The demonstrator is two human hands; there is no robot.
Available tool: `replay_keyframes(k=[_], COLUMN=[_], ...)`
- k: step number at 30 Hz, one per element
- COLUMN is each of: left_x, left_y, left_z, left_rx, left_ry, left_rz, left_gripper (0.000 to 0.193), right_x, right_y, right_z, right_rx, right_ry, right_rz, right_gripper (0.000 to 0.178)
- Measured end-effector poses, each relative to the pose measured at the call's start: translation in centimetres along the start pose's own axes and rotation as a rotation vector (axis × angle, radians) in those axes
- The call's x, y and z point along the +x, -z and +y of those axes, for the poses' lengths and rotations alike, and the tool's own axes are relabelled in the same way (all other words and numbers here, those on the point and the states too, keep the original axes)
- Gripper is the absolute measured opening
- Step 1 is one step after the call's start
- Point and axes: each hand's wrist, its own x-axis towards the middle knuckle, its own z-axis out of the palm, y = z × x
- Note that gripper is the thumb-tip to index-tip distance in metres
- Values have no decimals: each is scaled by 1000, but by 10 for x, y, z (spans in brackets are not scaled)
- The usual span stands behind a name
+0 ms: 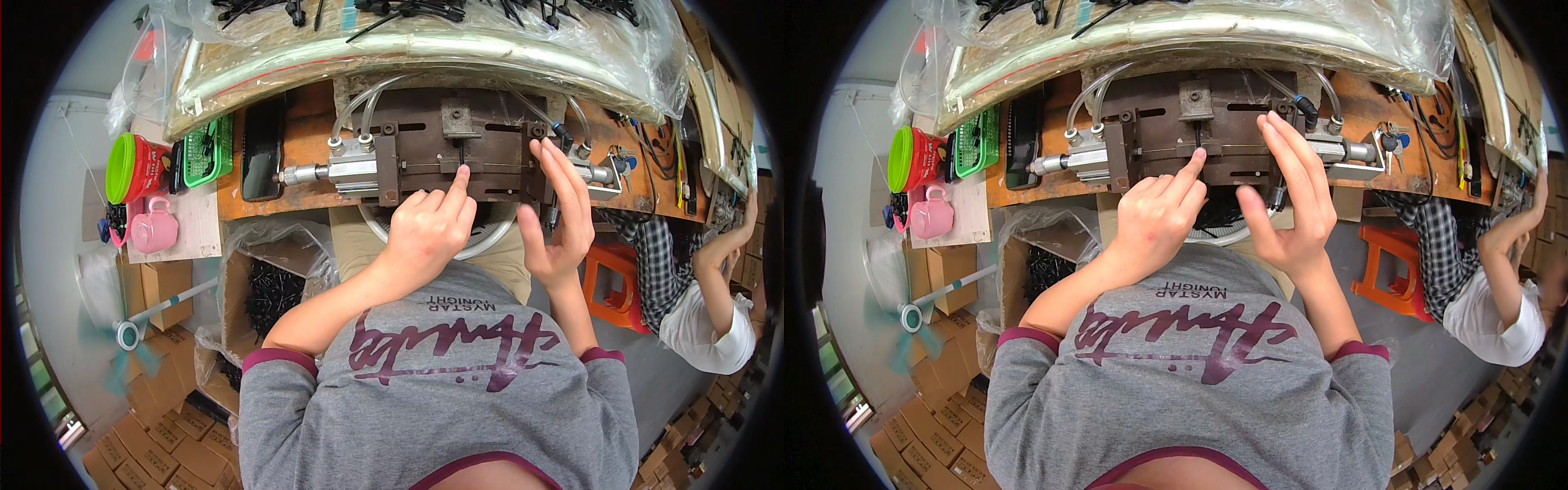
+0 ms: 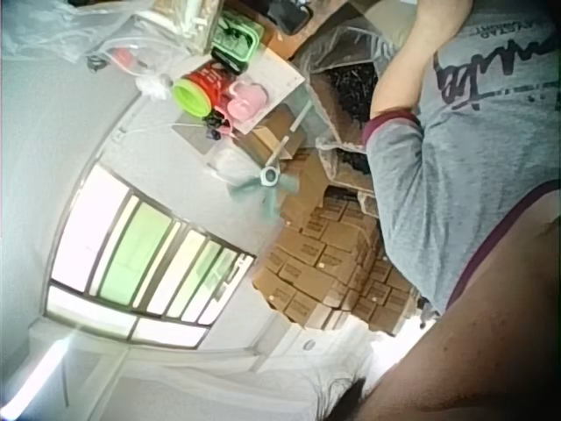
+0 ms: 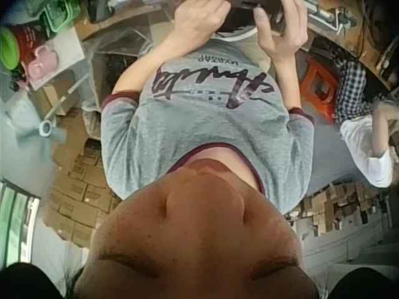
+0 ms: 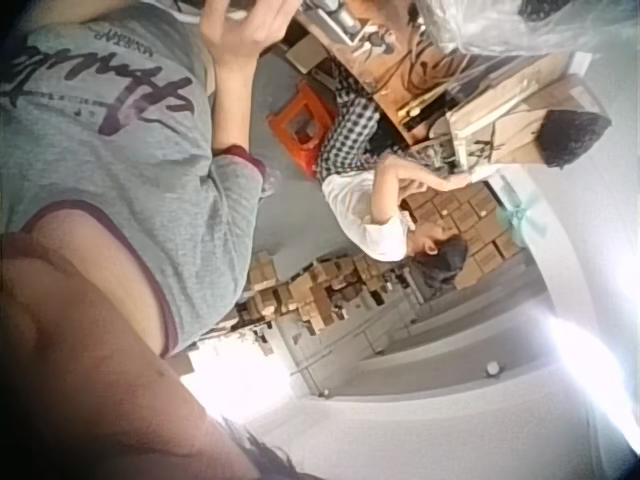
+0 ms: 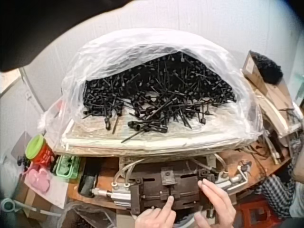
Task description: Manually assemble small black plastic components using a workbench jig.
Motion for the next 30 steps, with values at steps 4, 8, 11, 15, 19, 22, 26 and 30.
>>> replay_keyframes(k=[4, 8, 11, 15, 19, 22, 26, 30], left_x=[-1, 4, 20, 80, 131, 144, 147, 133], left_y=[-1, 8, 35, 70, 77, 44, 50, 67], left_z=[-1, -3, -19, -69, -129, -181, -170, -162], left_rx=[-30, 0, -223, -161, 115, 129, -121, -248], left_ry=[3, -28, 35, -4, 91, 201, 365, 337], left_rz=[4, -40, -86, 411, 445, 250, 91, 283], left_gripper=[12, 15, 22, 17, 22, 25, 29, 24], right_x=[-2, -8, -7, -26, -34, -30, -17, -14], right_y=[1, -3, 5, -7, -24, -37, -34, -33], right_z=[2, 6, -4, 1, 1, 2, 0, -5], right_rx=[199, 246, 118, -84, -248, -341, -395, -437], right_ry=[-16, -28, -62, -7, 95, 206, 211, 172], right_rz=[-8, 12, -115, -282, -375, -353, -390, -429], right_gripper=[61, 49, 31, 25, 23, 22, 21, 26])
